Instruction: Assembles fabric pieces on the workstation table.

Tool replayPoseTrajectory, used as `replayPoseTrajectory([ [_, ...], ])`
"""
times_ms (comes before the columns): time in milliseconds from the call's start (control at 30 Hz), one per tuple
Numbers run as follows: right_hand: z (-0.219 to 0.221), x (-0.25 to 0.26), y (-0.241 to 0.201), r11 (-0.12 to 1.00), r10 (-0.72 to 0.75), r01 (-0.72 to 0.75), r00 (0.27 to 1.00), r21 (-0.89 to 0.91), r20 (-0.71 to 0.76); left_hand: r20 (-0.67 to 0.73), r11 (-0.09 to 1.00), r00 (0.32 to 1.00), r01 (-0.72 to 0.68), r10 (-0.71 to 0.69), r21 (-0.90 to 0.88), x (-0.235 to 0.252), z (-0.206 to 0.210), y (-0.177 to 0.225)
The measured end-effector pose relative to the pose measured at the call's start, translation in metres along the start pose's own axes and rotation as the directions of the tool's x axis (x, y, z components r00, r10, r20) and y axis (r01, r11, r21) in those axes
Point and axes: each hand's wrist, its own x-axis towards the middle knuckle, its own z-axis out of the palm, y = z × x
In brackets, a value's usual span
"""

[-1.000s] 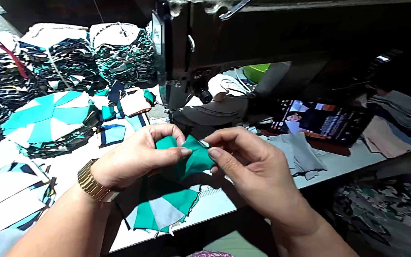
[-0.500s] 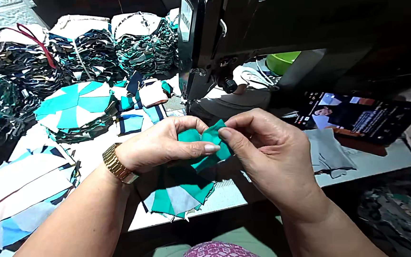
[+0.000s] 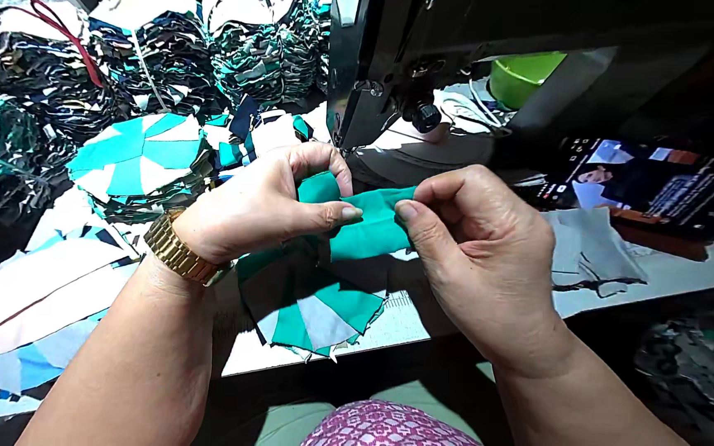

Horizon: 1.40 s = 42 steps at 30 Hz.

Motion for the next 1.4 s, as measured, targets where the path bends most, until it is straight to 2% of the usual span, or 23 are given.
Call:
replayPoseTrajectory([
  [100, 0.006, -0.008, 0.01, 0.99, 0.053, -0.042, 0.996, -0.132, 0.076, 0.021, 0.982, 1.0, -0.003, -0.001, 0.188, 0.0, 0.001, -0.003],
  [200, 0.011, -0.014, 0.016, 0.961, 0.087, -0.037, 0.981, -0.274, 0.173, 0.035, 0.944, 0.997, 0.055, -0.071, 0.326, 0.002, 0.006, -0.007],
  [300, 0.016, -0.015, 0.02, 0.91, 0.06, 0.049, 0.967, -0.412, 0.248, 0.041, 0.855, 0.988, 0.108, -0.149, 0.507, 0.005, 0.014, -0.008],
  [400, 0.016, -0.014, 0.019, 0.874, 0.086, 0.061, 0.957, -0.483, 0.277, 0.04, 0.768, 0.98, 0.129, -0.197, 0.628, 0.005, 0.016, -0.005],
  [467, 0.012, -0.013, 0.021, 0.884, 0.124, 0.015, 0.956, -0.466, 0.266, 0.023, 0.754, 0.981, 0.135, -0.195, 0.644, 0.004, 0.012, -0.004],
  [533, 0.007, -0.011, 0.024, 0.92, 0.14, -0.038, 0.962, -0.39, 0.235, -0.007, 0.768, 0.991, 0.109, -0.136, 0.631, 0.002, 0.004, -0.007],
  [633, 0.0, -0.008, 0.026, 0.967, 0.031, 0.01, 0.987, -0.254, 0.158, -0.029, 0.777, 0.999, 0.05, -0.041, 0.627, -0.001, -0.002, -0.007],
  [700, -0.002, -0.006, 0.024, 0.982, -0.042, 0.07, 0.986, -0.174, 0.161, 0.02, 0.792, 1.0, -0.001, -0.014, 0.611, -0.001, 0.001, -0.007],
  [733, -0.002, -0.006, 0.023, 0.985, -0.07, 0.099, 0.979, -0.144, 0.192, 0.052, 0.787, 0.998, -0.01, -0.029, 0.617, -0.001, 0.004, -0.007],
  [867, 0.004, -0.012, 0.027, 0.982, -0.074, 0.133, 0.922, -0.132, 0.38, 0.14, 0.676, 0.956, 0.075, -0.258, 0.733, 0.002, 0.008, -0.003],
  [967, 0.002, -0.016, 0.021, 0.967, -0.047, 0.152, 0.896, -0.206, 0.442, 0.156, 0.665, 0.943, 0.086, -0.295, 0.742, 0.001, 0.004, -0.002],
  [1067, -0.004, -0.02, 0.006, 0.95, 0.031, 0.12, 0.881, -0.287, 0.471, 0.176, 0.742, 0.949, 0.08, -0.26, 0.666, 0.0, 0.0, -0.001],
  [1133, -0.007, -0.02, 0.002, 0.958, 0.04, 0.093, 0.893, -0.272, 0.448, 0.15, 0.836, 0.978, 0.039, -0.145, 0.547, -0.002, -0.009, -0.007],
  [1200, -0.008, -0.015, -0.001, 0.974, -0.031, 0.109, 0.933, -0.2, 0.358, 0.036, 0.894, 0.999, 0.008, -0.027, 0.448, -0.003, -0.019, -0.011],
  [1267, -0.007, -0.006, -0.005, 0.977, -0.138, 0.179, 0.946, -0.117, 0.294, -0.131, 0.956, 0.991, 0.014, 0.026, 0.295, -0.002, -0.027, -0.015],
  [1333, -0.001, 0.0, -0.006, 0.963, -0.244, 0.266, 0.918, -0.029, 0.313, -0.272, 0.999, 0.962, 0.035, -0.024, 0.034, 0.0, -0.029, -0.017],
  [1400, 0.011, 0.002, -0.005, 0.948, -0.292, 0.319, 0.862, 0.006, 0.414, -0.333, 0.984, 0.937, 0.051, -0.107, -0.172, -0.002, -0.028, -0.019],
])
